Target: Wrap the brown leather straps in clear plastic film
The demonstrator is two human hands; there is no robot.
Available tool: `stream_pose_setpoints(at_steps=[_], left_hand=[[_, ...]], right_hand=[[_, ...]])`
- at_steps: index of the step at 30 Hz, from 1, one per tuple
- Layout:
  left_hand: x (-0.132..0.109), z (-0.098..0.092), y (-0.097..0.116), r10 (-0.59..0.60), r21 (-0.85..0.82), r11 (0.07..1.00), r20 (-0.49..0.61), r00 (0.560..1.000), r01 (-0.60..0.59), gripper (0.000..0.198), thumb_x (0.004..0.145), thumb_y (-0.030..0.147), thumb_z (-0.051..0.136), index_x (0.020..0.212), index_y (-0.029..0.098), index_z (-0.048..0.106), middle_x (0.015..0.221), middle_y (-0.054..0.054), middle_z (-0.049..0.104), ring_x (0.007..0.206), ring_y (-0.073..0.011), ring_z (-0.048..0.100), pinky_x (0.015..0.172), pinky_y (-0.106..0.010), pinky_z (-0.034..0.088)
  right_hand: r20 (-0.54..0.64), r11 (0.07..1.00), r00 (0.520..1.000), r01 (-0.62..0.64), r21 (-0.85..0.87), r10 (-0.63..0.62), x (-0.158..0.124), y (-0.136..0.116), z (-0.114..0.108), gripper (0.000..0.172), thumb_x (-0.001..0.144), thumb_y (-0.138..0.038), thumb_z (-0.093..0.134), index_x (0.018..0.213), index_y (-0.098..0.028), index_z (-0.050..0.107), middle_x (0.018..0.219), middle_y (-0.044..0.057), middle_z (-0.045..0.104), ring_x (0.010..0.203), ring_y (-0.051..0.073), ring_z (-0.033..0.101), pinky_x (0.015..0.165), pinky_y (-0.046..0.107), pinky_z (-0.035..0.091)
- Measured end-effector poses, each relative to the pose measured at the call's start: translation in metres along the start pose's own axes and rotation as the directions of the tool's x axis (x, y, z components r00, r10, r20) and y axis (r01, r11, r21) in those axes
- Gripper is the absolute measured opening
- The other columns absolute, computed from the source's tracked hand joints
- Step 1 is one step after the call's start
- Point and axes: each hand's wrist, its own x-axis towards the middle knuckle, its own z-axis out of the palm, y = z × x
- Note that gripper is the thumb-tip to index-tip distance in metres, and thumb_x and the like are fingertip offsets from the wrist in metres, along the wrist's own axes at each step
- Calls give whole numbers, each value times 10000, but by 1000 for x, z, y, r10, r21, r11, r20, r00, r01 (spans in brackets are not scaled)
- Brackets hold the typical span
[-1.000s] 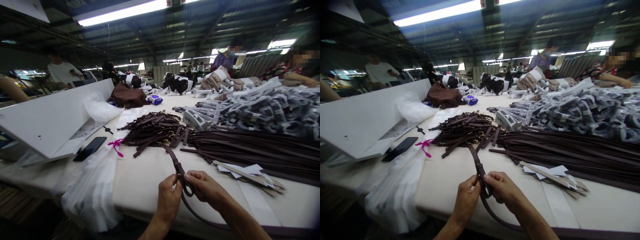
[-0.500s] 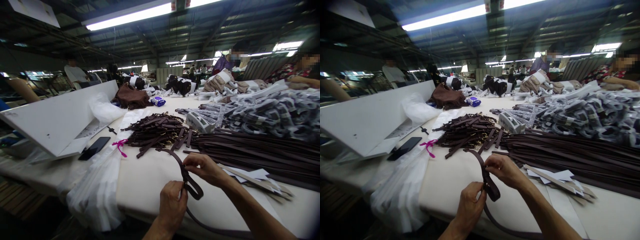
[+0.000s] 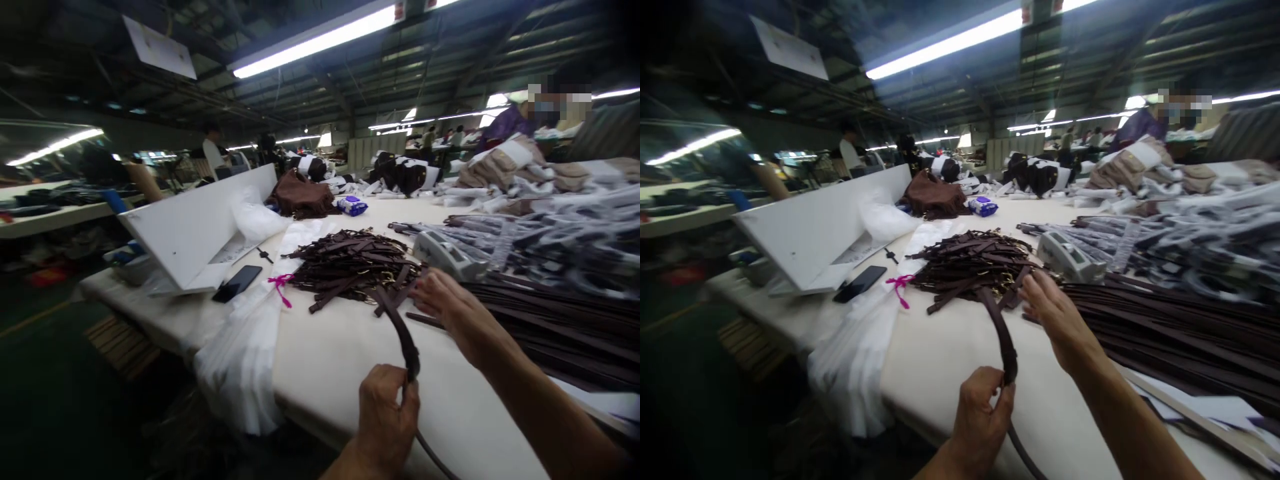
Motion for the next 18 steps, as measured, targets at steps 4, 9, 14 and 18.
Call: stream_pose_setpoints(at_steps=[4,9,14,18], left_hand=[[9,-7,2,53,-51,998,164,985,-45,131,789,202,554,806,155,675,770,-83,693,737,-207,637,699,-281,481],[41,-99,-49,-184,54,980,-136,974,192,198,853,256,497,968,203,649,982,-42,670,954,-174,599,899,-278,448],[69,-216,-152,-464,129,824,-402,789,551,297,864,251,518,1141,142,517,1231,-100,500,1136,-239,475,960,-476,385],[71,-249,-200,-645,110,709,-300,703,697,291,861,311,534,1089,131,541,1075,-70,574,925,-190,582,790,-384,505]], right_hand=[[386,901,866,-402,162,317,-14,34,8,327,768,-496,592,938,-225,525,687,-2,477,430,78,368,379,221,309],[328,940,893,-340,39,309,-8,75,0,299,790,-590,493,892,-310,477,620,-4,381,412,109,302,381,304,175],[295,950,903,-307,-61,311,-1,96,-2,327,758,-638,475,888,-340,445,623,17,394,399,125,334,394,343,156],[235,959,932,-252,-128,276,-6,86,6,313,782,-633,435,796,-320,451,602,36,429,396,132,361,390,355,208]])
